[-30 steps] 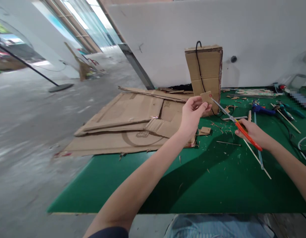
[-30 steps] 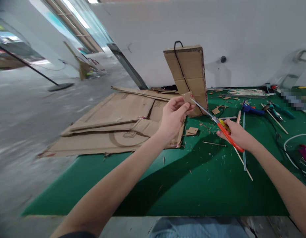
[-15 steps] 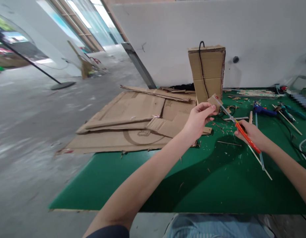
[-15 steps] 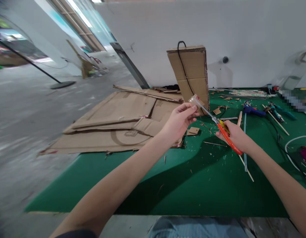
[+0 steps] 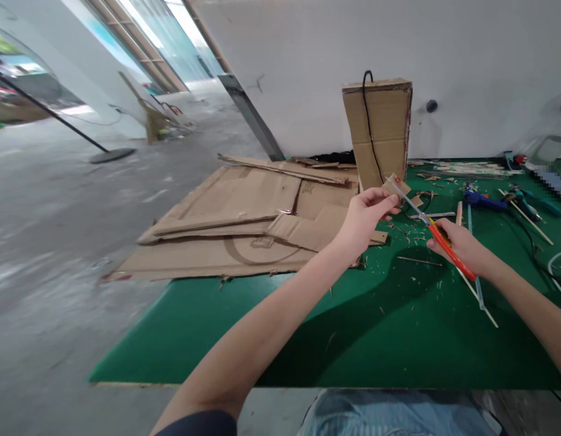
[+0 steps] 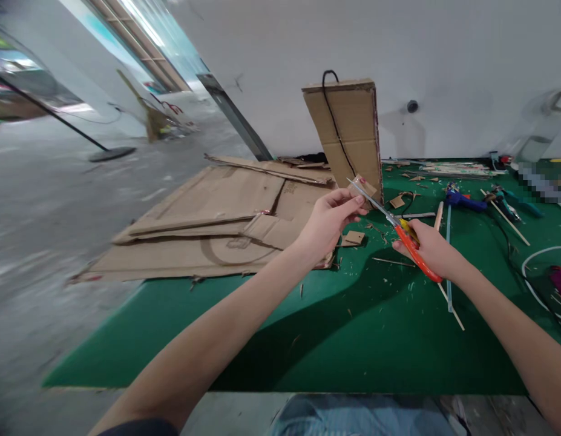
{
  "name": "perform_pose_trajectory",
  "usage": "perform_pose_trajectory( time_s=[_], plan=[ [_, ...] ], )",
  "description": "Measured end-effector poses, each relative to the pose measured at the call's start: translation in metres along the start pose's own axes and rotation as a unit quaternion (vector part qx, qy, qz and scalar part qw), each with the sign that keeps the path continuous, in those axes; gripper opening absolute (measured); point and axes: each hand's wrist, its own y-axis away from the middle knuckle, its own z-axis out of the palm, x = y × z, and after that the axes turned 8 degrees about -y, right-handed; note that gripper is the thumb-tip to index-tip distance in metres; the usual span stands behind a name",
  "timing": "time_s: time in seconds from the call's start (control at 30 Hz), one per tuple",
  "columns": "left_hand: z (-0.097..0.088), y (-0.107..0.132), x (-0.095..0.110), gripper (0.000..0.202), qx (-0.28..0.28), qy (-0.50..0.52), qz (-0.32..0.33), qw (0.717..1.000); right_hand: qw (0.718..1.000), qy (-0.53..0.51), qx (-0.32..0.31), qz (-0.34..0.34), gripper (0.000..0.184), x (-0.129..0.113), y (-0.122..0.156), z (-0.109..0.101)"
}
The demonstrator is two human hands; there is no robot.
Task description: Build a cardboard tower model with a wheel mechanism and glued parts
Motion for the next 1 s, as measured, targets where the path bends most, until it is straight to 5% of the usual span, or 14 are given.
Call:
perform_pose_trajectory(
  time_s=[0.6, 1.0],
  plan=[
    [-0.0001, 0.0003, -0.0016, 0.011, 0.005, -0.066, 0.012, 0.998, 0.995, 0.093, 0.016, -0.021, 0.035, -0.0007, 0.0025, -0.0003],
    [0.0049, 0.0027, -0.0015, 0.013, 0.025, -0.088, 0.021, 0.996, 0.997, 0.065, -0.043, -0.007, 0.046, -0.0019, 0.006, -0.0065]
  ],
)
